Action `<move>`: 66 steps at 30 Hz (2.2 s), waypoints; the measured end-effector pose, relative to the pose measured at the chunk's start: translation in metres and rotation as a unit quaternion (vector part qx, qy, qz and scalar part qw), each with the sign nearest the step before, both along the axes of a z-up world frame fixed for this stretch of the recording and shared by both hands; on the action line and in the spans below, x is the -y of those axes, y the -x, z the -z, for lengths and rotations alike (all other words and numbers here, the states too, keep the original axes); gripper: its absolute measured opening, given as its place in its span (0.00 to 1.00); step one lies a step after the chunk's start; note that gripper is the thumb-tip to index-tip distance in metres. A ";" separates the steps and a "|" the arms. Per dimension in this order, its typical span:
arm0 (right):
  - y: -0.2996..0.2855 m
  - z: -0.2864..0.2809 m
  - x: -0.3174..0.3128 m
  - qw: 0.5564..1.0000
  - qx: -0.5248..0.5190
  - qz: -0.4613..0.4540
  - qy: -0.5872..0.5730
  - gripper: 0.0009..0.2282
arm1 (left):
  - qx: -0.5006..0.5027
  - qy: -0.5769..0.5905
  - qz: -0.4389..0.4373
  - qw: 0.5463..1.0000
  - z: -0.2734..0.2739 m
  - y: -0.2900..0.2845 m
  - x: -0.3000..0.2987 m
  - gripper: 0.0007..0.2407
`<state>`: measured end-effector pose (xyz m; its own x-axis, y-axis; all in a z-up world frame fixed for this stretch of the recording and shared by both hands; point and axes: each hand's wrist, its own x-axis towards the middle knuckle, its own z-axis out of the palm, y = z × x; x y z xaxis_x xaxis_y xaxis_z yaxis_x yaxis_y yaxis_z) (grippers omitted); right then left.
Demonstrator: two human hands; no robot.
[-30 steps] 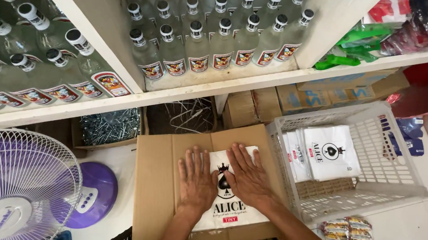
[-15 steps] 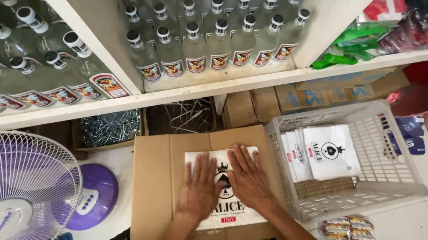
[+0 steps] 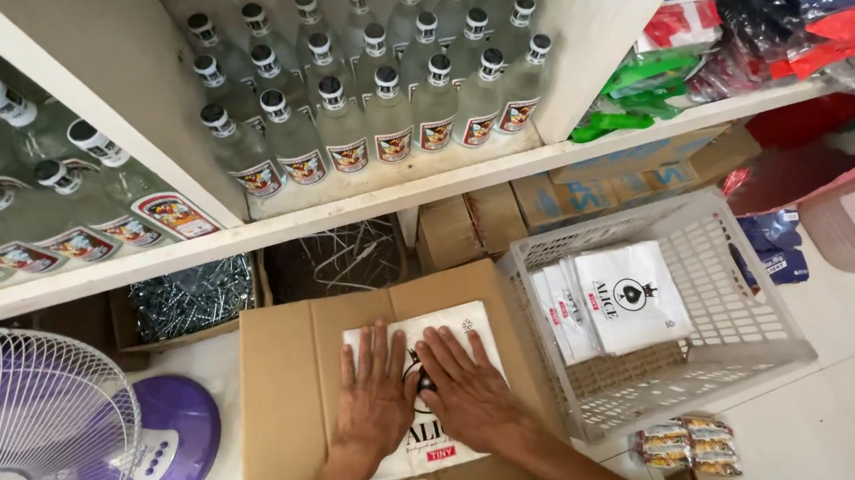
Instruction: Folding and organizing printed plastic bags on a cardboard box and placing them in a basket.
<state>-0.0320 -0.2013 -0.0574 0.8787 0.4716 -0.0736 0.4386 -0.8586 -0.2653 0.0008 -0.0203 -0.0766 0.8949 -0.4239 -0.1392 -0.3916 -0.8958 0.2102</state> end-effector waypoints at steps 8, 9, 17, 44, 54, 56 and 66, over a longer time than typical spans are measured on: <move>-0.020 -0.001 0.007 0.999 -0.006 0.040 -0.005 0.30 | 0.017 0.004 -0.006 1.000 0.008 0.000 -0.002 0.28; -0.021 0.000 0.007 0.999 -0.009 0.045 -0.010 0.31 | 0.033 0.016 -0.005 0.999 0.010 -0.001 -0.003 0.28; -0.031 0.015 0.011 0.995 0.042 0.087 -0.025 0.31 | 0.096 0.053 -0.004 0.994 0.011 0.002 -0.005 0.27; -0.004 -0.001 0.003 1.000 0.011 0.017 0.004 0.30 | 0.028 -0.011 -0.010 1.000 0.012 -0.005 -0.005 0.31; -0.031 0.014 0.010 0.997 0.024 0.074 -0.027 0.31 | 0.067 0.042 -0.018 0.997 0.013 -0.004 -0.005 0.29; -0.031 0.018 0.011 0.996 0.035 0.072 -0.041 0.30 | 0.061 0.036 -0.012 0.997 0.008 -0.005 -0.004 0.29; -0.031 0.017 0.009 0.995 0.055 0.085 -0.028 0.30 | 0.001 -0.050 -0.031 0.998 -0.014 -0.010 0.013 0.29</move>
<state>-0.0005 -0.2104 -0.0746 0.9474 0.3164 0.0485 0.3173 -0.9081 -0.2732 0.0109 -0.0335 -0.0625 0.9191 -0.3524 -0.1765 -0.3358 -0.9346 0.1176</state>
